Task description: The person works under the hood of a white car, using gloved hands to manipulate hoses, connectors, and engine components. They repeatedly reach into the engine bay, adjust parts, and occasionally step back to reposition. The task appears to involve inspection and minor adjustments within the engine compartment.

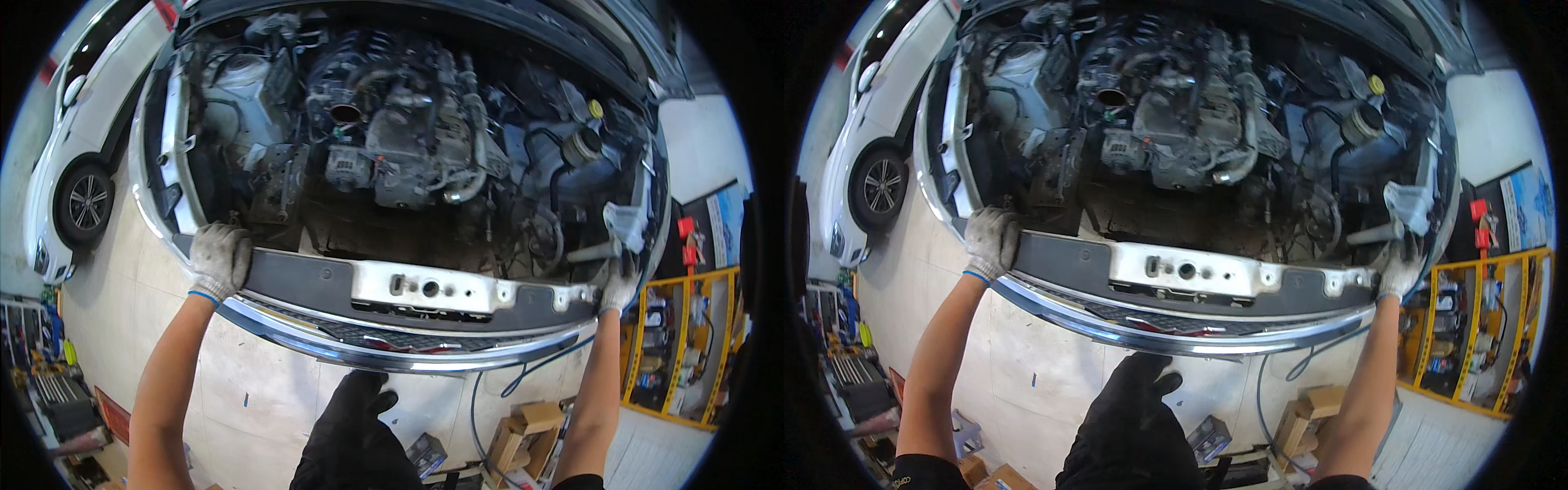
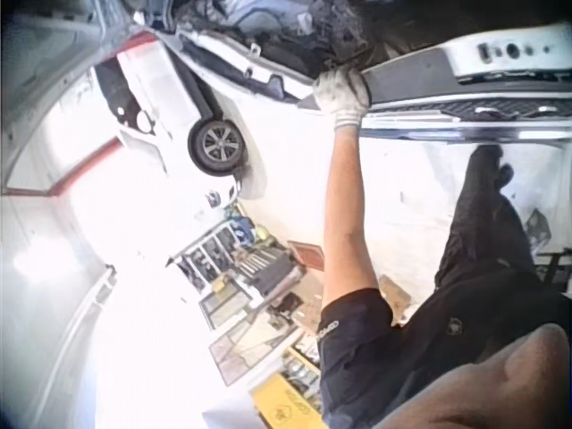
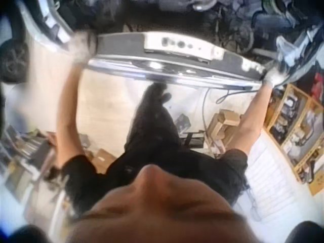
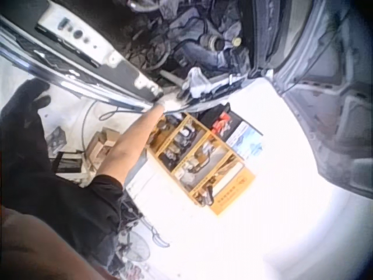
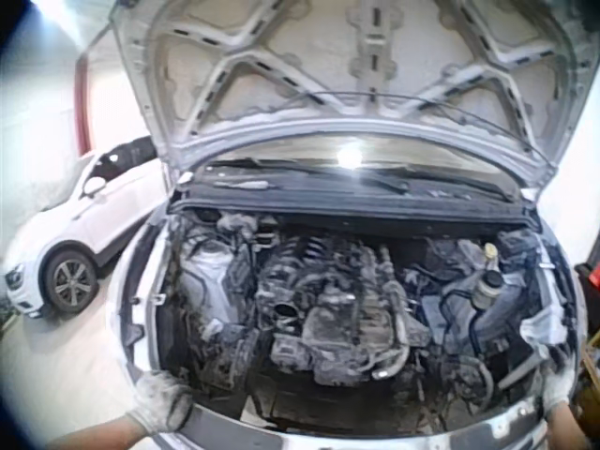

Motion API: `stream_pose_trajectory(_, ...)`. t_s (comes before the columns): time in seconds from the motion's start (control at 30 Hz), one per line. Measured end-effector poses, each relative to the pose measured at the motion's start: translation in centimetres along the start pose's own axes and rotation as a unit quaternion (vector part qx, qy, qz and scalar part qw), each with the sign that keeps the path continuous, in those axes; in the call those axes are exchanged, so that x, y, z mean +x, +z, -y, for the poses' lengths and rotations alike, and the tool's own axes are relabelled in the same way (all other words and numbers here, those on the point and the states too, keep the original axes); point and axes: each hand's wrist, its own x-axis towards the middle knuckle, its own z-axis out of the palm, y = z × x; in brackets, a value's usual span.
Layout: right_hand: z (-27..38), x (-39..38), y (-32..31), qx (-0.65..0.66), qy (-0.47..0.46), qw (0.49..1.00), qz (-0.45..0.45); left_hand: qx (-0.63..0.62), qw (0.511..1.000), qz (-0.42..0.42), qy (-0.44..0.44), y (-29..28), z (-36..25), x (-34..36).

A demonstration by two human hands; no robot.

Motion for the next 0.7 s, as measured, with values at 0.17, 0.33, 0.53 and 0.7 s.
stream_pose_trajectory(0.17, 0.6, 0.1, 1.5, 0.097, 0.037, 0.994, 0.030, 0.004, 1.000, -0.005, -0.019, -0.9, 0.3, -0.7)
stream_pose_trajectory(0.33, 0.9, 2.0, -3.3, -0.141, -0.038, 0.981, 0.125, -0.009, 1.000, -0.004, -0.026, -0.3, -0.3, 0.4)
stream_pose_trajectory(0.53, 13.0, -8.9, 0.9, -0.040, -0.078, 0.985, 0.147, -0.025, 0.999, -0.001, -0.045, -1.1, 0.4, -0.3)
stream_pose_trajectory(0.7, 15.2, -14.6, 2.5, -0.092, -0.079, 0.990, 0.073, -0.042, 0.998, -0.028, -0.045, -0.9, 0.7, -0.9)
